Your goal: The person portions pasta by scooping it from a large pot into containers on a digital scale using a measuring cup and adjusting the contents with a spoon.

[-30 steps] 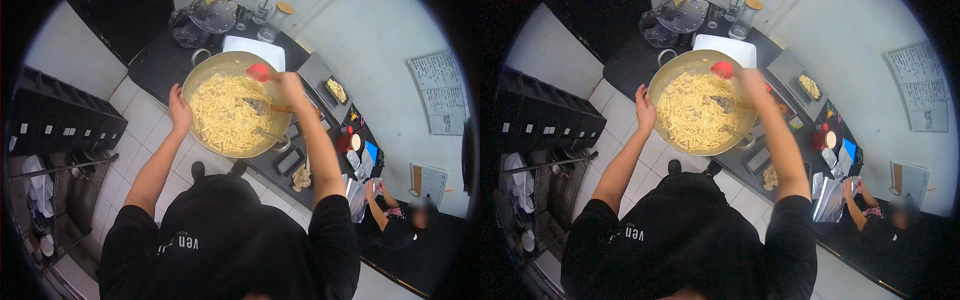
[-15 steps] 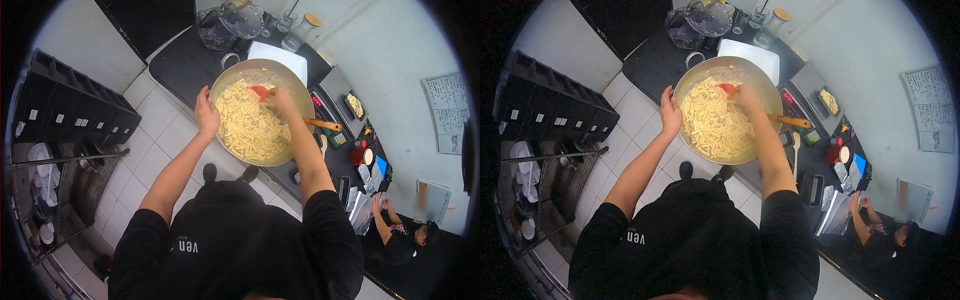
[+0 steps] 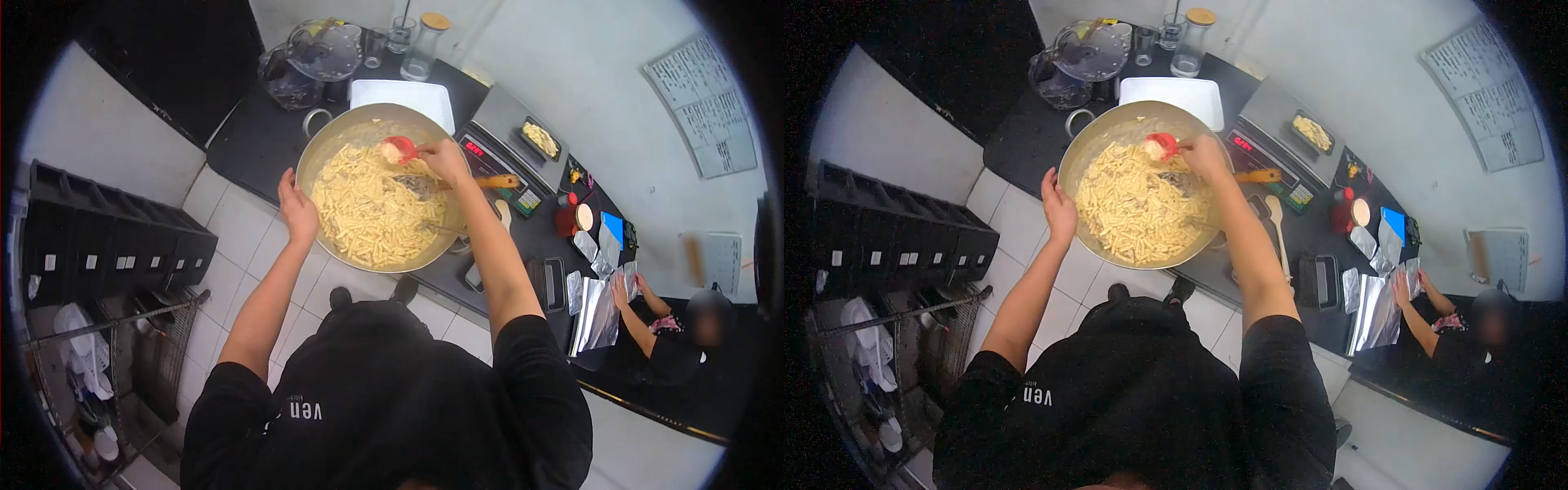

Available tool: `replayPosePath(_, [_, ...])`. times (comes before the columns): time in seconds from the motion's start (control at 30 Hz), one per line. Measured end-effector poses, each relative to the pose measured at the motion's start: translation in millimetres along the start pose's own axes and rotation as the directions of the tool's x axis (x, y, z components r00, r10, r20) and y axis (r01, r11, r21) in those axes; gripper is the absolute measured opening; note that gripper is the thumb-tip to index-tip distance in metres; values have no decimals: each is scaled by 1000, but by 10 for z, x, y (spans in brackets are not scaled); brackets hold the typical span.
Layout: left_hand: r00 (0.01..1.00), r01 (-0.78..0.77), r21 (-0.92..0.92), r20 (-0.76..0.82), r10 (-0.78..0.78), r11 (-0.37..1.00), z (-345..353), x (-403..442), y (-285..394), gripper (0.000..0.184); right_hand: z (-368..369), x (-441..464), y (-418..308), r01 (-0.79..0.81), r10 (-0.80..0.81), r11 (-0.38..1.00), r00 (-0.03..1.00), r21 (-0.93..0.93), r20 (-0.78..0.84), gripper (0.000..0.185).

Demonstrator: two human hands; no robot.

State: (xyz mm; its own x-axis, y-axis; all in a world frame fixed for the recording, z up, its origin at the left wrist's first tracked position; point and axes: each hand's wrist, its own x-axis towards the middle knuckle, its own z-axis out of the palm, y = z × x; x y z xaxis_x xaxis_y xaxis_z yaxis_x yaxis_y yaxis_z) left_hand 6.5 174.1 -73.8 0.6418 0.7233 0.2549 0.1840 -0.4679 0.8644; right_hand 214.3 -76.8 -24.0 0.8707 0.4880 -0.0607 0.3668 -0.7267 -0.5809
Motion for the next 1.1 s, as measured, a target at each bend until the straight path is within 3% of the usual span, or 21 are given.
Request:
replayPosePath(0.3, [1000,-23,21,8,23,1000,8,2,-46,38,-367,-263,40,-4,19,976,998,216,-67,25])
replayPosePath(0.4, [1000,-6,3,-9,6,1000,22,-14,-72,37,-553,-328,34,-121,99,854,993,506,70,25])
replayPosePath(0.43, [1000,-12,-8,-1,12,1000,28,-14,-73,37,-686,-372,-8,-123,108,856,992,501,58,25])
replayPosePath(0.53, [1000,21,-44,-11,-21,999,55,-13,-125,37,-1152,-530,-12,-205,169,650,978,732,123,22])
replayPosePath(0.67, [997,81,-118,6,-81,990,59,0,-214,36,-1939,-726,334,-139,276,739,955,659,-108,26])
replayPosePath(0.8, [995,96,-71,16,-95,993,3,-15,-142,36,-2602,-689,1195,-101,336,773,902,626,-269,26])
replayPosePath(0.87, [995,99,-86,6,-99,991,9,-25,-140,37,-2733,-613,1698,-78,329,863,836,499,-439,27])
replayPosePath(0.9, [995,98,-88,11,-97,991,-5,-3,-186,37,-2720,-554,1881,-80,333,863,833,499,-442,27])
replayPosePath(0.97, [988,155,-79,37,-153,985,-7,19,-259,37,-2702,-513,2225,-184,162,982,745,35,-647,22])
replayPosePath(1.0, [985,171,-113,43,-167,979,-14,4,-184,38,-2639,-516,2298,-173,68,982,712,-81,-699,19])
replayPosePath(1.1, [990,139,-81,16,-138,987,-22,-14,-173,38,-2468,-408,2524,-259,80,947,763,-189,-641,20])
